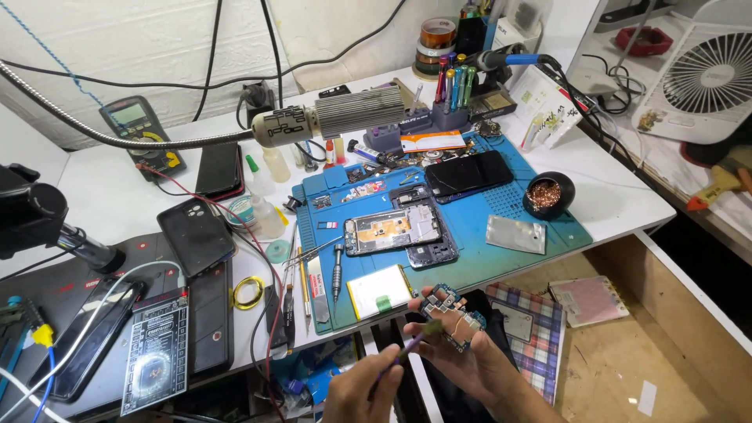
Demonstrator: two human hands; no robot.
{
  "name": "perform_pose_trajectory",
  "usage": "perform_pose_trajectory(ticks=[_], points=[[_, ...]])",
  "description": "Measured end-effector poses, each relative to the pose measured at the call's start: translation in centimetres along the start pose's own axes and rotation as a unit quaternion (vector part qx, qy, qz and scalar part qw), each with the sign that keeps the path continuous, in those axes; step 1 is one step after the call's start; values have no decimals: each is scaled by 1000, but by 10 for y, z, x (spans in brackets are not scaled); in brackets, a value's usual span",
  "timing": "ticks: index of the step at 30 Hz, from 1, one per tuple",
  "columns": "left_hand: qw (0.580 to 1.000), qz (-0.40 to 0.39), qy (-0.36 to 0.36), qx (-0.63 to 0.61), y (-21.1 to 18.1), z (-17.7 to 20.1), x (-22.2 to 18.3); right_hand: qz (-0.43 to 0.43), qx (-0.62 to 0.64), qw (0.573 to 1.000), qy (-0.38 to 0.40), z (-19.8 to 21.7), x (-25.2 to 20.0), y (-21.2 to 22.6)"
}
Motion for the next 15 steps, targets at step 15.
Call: perform_pose_trajectory(ticks=[15], points=[[995,-65,-59,38,5,-6,-14,5,75,990,116,-16,-6,7]])
Point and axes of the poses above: each hand's wrist, its own x-axis towards the middle knuckle, its own z-axis out of the back of the hand, y = z × x, the point moved 10 cm from there along x, towards the middle knuckle, and after that the axes turned 1 degree about x, right-handed, at the moved point
